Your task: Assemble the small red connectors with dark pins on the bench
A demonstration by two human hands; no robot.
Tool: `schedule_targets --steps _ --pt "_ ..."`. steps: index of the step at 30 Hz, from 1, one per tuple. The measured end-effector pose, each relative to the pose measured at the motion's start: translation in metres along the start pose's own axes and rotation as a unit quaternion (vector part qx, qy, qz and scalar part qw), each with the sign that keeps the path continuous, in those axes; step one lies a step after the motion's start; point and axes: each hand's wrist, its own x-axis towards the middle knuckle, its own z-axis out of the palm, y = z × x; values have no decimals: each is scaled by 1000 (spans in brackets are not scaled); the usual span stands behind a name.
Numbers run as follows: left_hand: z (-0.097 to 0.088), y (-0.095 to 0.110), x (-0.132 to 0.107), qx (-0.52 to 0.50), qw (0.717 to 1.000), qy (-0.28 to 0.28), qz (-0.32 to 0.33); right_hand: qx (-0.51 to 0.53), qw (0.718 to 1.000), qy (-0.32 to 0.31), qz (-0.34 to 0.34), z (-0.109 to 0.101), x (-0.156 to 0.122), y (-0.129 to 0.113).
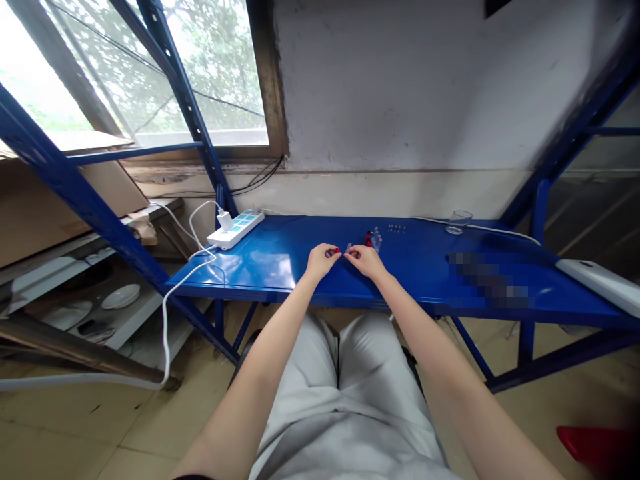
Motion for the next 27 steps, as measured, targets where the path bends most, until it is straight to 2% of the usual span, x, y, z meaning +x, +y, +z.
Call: schedule_targets --steps 9,16,18,23,27 --pt "3 2 3 128 990 -61 -25 -93 993 -39 58 1 2 -2" --pt "1 0 2 110 990 -73 -53 -109 992 -42 52 0 1 -4" --pt "1 -3 1 80 994 -47 -57 -111 992 -40 49 -2 -2 -7" --pt "-3 -6 -4 18 994 84 -74 -94 993 -17 63 -9 -7 -13" --pt "-9 -3 -8 22 984 136 -111 -68 995 31 64 -16 -12 -13"
